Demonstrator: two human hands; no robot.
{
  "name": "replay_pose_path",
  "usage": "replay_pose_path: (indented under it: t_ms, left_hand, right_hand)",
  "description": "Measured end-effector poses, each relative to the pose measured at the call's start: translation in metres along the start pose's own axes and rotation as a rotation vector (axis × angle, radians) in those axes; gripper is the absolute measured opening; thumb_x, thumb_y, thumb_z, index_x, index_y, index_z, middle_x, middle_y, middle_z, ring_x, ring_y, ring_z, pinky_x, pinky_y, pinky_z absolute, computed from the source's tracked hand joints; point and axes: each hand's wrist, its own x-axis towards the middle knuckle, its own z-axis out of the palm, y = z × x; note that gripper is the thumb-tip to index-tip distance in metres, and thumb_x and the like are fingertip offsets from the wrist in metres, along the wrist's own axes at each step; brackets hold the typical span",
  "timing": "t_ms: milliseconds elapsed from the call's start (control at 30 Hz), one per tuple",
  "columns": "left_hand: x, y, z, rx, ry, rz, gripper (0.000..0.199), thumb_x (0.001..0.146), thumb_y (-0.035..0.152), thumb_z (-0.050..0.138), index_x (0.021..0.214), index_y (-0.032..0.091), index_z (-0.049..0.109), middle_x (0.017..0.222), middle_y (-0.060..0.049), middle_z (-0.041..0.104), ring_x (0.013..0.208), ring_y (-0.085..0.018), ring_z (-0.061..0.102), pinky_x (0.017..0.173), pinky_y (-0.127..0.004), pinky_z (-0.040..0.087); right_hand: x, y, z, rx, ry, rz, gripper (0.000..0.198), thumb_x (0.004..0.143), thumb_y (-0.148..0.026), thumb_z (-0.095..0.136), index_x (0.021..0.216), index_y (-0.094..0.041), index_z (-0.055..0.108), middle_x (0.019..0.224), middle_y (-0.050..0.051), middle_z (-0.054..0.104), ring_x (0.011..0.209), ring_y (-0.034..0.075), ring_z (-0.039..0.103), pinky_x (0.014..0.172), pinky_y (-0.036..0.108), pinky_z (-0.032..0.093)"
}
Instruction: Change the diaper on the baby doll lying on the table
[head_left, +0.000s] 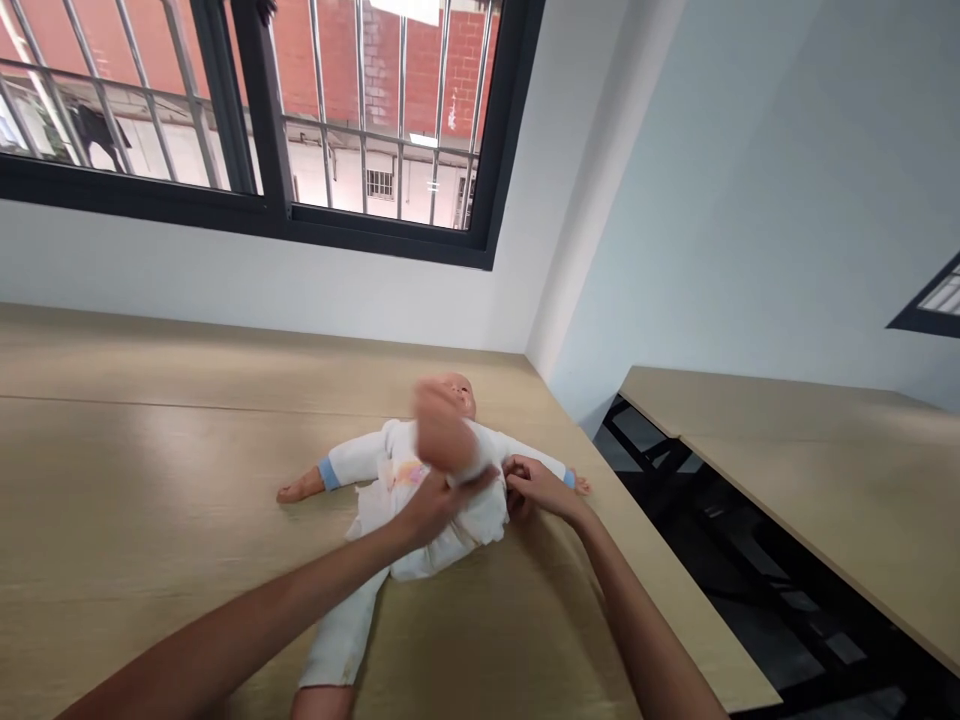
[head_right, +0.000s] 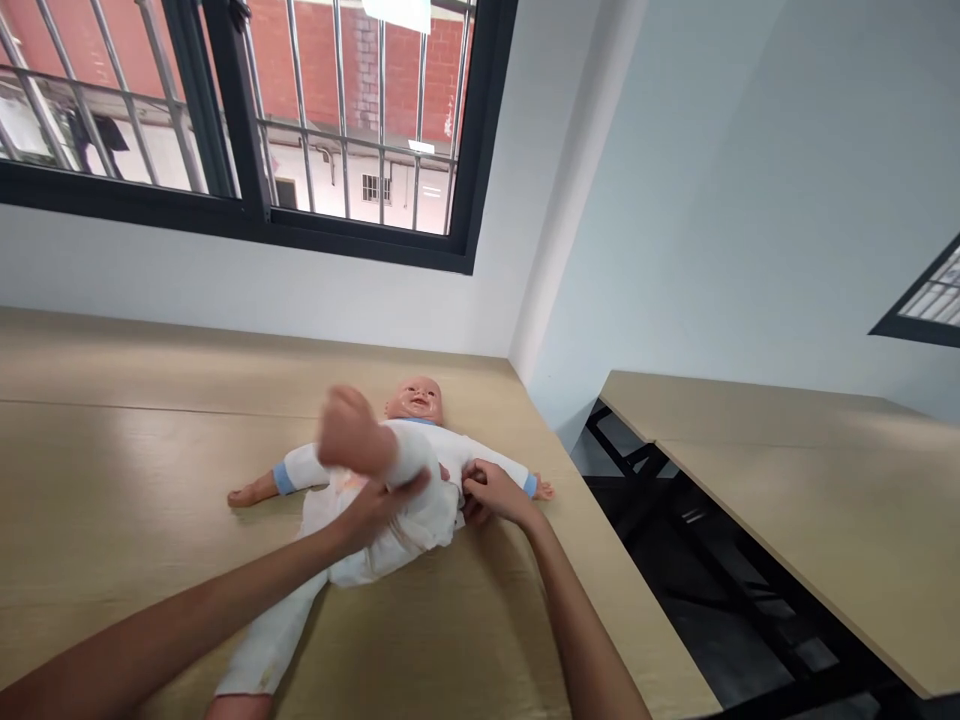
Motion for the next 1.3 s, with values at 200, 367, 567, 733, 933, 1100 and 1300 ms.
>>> replay_pose_path:
  t_ms: [200,367,567,733,933,1100,1300]
  left_hand:
    - [0.008,-0.021,-0.008,-0.638,0.132,-0.081,0.056,0.078,0.065,0.056,0.086,0.011,0.069,0.089,-0.011,0.073,0.085,-0.025,0.067,0.081,-0.031,0.051]
    - [0.007,-0.022,-0.01,-0.785,0.124,-0.113,0.053,0.078,0.062,0.059,0.084,0.011,0.072,0.089,-0.011,0.073,0.084,-0.024,0.067,0.081,-0.031,0.051]
    - [0.008,-0.021,-0.01,-0.807,0.16,-0.089,0.051,0.079,0.06,0.06,0.086,0.011,0.073,0.083,-0.009,0.074,0.083,-0.025,0.069,0.082,-0.031,0.051]
    - [0.009,-0.02,-0.011,-0.77,0.144,-0.089,0.054,0.078,0.062,0.059,0.084,0.011,0.073,0.083,-0.01,0.074,0.081,-0.025,0.068,0.081,-0.03,0.051]
    - [0.009,-0.028,-0.011,-0.689,0.118,-0.063,0.054,0.08,0.062,0.058,0.086,0.012,0.073,0.089,-0.01,0.074,0.084,-0.023,0.067,0.081,-0.028,0.049]
    - [0.006,-0.031,-0.008,-0.597,0.068,0.011,0.047,0.08,0.058,0.06,0.092,0.014,0.072,0.096,-0.009,0.073,0.09,-0.024,0.066,0.085,-0.029,0.047]
    - [0.007,-0.023,-0.008,-0.713,0.128,-0.035,0.05,0.079,0.061,0.058,0.085,0.014,0.071,0.091,-0.01,0.074,0.09,-0.026,0.067,0.083,-0.031,0.05]
  right_hand:
    - [-0.01,-0.013,-0.008,0.382,-0.481,0.156,0.037,0.072,-0.035,0.067,0.094,-0.017,0.044,0.081,0.003,0.066,0.074,0.018,0.068,0.062,0.027,0.054]
    - [-0.007,-0.006,-0.007,0.327,-0.534,0.083,0.056,0.065,-0.04,0.079,0.097,-0.019,0.039,0.077,0.0,0.064,0.06,0.012,0.06,0.048,0.018,0.042]
    - [-0.003,0.0,-0.032,0.296,-0.404,0.018,0.041,0.068,-0.044,0.075,0.089,-0.015,0.055,0.078,0.0,0.06,0.055,0.005,0.049,0.049,0.017,0.037]
    - [-0.011,-0.005,-0.047,0.362,-0.227,-0.036,0.037,0.069,-0.043,0.074,0.087,-0.016,0.057,0.064,-0.003,0.055,0.052,0.006,0.046,0.047,0.018,0.031]
    - [-0.008,-0.002,-0.046,0.604,-0.008,-0.018,0.039,0.067,-0.044,0.077,0.078,-0.017,0.052,0.06,-0.005,0.052,0.051,0.006,0.047,0.048,0.017,0.035]
    - [-0.002,0.001,-0.045,0.778,0.086,-0.034,0.037,0.065,-0.041,0.078,0.068,-0.017,0.05,0.06,-0.005,0.05,0.052,0.007,0.049,0.05,0.017,0.041]
    - [-0.005,-0.005,-0.049,0.925,0.193,-0.072,0.032,0.067,-0.035,0.078,0.068,-0.018,0.051,0.057,-0.004,0.053,0.047,0.008,0.053,0.046,0.018,0.045]
